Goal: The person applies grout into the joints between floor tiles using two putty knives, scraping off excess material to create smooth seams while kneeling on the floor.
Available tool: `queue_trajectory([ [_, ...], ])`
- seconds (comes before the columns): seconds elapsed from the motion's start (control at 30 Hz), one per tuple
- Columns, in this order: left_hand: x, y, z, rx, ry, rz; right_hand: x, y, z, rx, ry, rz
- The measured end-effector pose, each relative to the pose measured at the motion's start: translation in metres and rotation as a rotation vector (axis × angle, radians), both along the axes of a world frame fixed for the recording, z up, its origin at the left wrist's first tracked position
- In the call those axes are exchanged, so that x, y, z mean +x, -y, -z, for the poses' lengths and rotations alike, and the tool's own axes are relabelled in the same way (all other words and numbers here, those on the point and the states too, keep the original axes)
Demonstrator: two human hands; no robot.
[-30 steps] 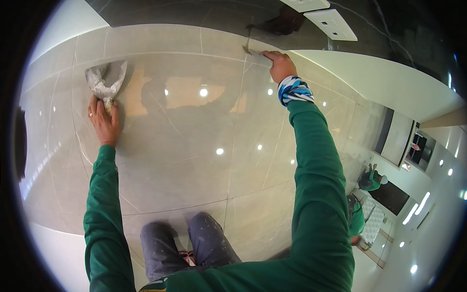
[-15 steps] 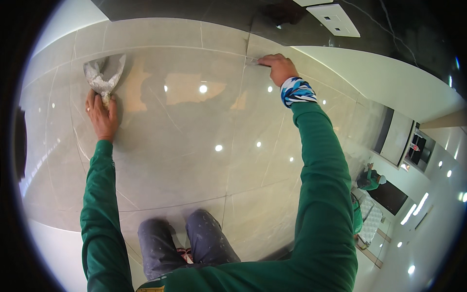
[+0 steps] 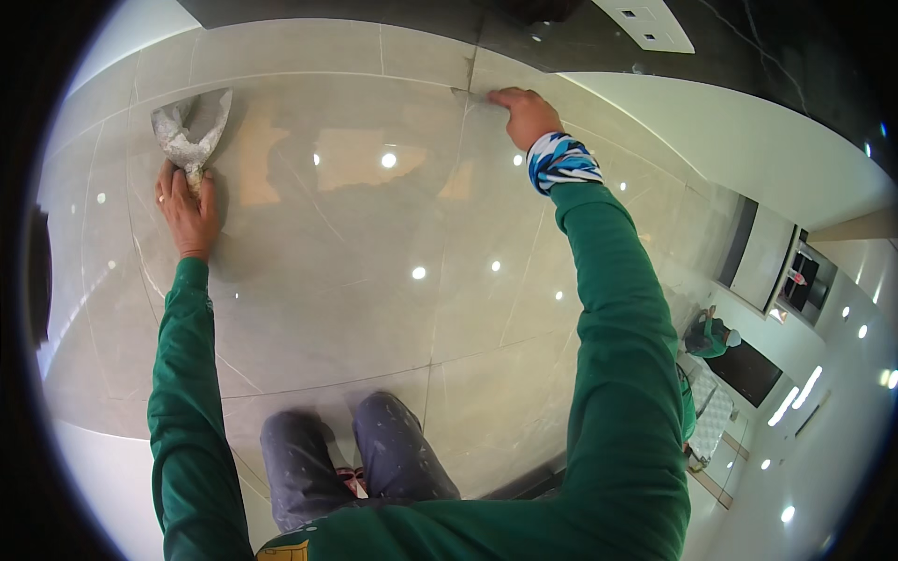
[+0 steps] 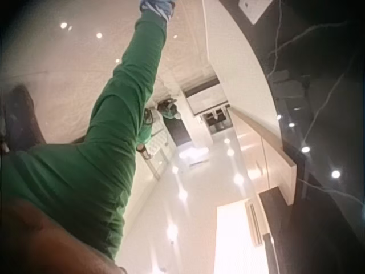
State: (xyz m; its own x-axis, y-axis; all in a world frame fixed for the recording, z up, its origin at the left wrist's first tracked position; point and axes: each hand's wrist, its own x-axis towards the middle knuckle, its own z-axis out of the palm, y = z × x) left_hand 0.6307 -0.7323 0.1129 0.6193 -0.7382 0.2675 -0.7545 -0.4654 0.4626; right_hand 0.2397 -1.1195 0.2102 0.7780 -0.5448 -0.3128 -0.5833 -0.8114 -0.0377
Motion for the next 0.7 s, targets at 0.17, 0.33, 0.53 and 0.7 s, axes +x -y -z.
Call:
queue_trajectory([
  [0.17,0.002,0.002,0.001,0.009,0.024,0.012,0.036,0.017,0.013,-0.088,0.006,0.285],
  [0.33,0.000,0.002,-0.003,0.039,0.042,0.005,0.066,-0.047,0.028,-0.058,0.078,0.296],
  [0.53,0.002,0.000,0.005,0.033,0.025,0.002,0.022,-0.030,0.015,0.069,0.140,0.241],
  [0.7,-0.002,0.006,0.003,0.001,0.039,0.002,0.014,-0.013,0.019,-0.057,0.237,0.154],
])
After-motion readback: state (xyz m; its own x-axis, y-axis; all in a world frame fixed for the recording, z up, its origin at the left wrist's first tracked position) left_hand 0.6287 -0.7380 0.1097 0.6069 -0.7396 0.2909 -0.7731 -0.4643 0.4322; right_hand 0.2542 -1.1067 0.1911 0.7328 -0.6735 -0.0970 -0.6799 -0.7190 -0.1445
